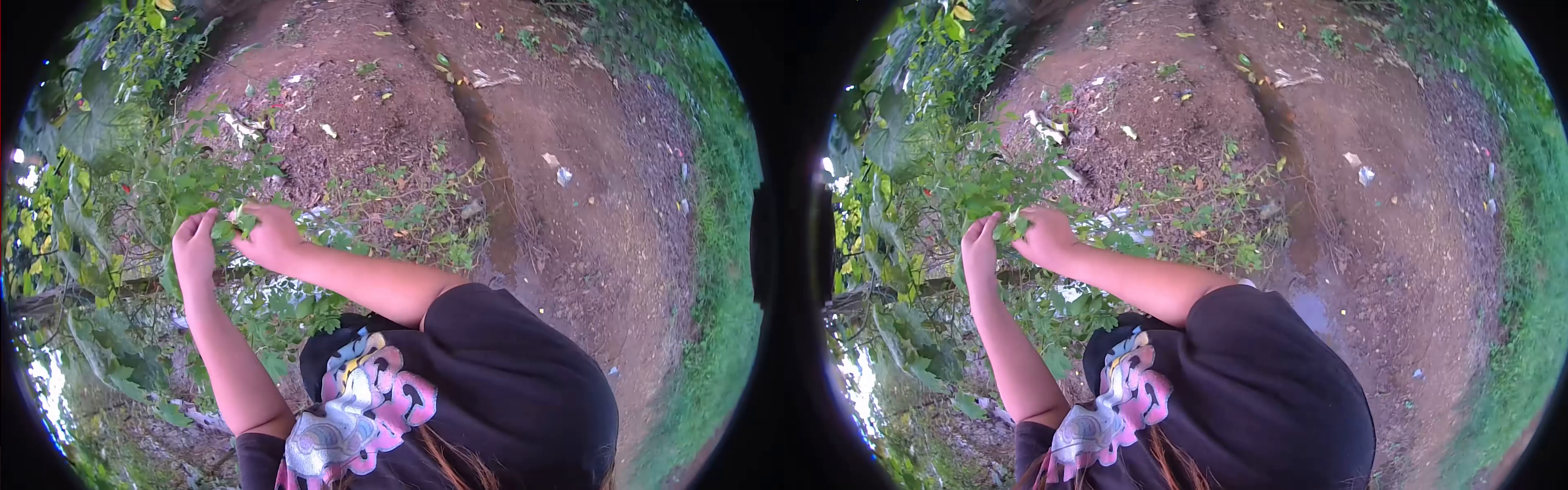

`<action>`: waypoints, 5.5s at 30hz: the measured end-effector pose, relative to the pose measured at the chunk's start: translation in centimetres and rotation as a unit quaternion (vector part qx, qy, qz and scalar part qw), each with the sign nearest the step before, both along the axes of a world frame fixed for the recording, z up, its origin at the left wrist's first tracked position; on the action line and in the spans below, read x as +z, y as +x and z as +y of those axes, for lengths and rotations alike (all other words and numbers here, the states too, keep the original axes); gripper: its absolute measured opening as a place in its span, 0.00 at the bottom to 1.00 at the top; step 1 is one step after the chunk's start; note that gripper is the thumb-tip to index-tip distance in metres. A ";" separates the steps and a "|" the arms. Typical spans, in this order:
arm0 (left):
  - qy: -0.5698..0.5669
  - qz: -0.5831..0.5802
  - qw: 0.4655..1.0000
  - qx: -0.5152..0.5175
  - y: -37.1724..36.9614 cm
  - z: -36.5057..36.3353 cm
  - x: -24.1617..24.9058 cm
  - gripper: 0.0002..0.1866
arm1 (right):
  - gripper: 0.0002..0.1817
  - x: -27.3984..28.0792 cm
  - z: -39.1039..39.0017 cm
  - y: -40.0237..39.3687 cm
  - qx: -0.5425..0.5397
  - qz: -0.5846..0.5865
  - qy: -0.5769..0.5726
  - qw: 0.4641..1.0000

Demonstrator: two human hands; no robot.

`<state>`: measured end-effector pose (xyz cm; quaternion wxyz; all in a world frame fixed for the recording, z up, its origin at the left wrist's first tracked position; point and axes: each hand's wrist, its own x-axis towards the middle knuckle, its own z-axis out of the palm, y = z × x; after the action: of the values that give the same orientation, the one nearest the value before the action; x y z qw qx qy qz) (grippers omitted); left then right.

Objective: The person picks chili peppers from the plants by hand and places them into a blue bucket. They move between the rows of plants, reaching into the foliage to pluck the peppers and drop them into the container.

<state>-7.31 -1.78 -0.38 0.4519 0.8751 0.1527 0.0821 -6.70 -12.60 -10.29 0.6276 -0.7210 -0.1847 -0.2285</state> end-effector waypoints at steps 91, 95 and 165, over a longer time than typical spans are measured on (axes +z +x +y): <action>-0.127 -0.064 0.959 0.247 -24.0 7.7 -4.1 0.09 | 0.07 -5.5 -8.6 23.7 0.135 0.340 0.291 0.884; -0.127 -0.045 0.962 0.237 -22.9 8.0 -4.5 0.08 | 0.11 -8.9 -3.8 32.3 -0.068 0.245 -0.049 0.966; -0.168 -0.237 0.711 0.641 -75.4 9.5 -7.9 0.12 | 0.09 12.2 7.0 -15.3 0.524 0.288 0.287 0.748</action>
<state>-82.75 7.75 -8.27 0.4522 0.4284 0.5756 0.5298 -21.97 -5.63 1.89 0.8496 -0.3282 -0.2695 0.3128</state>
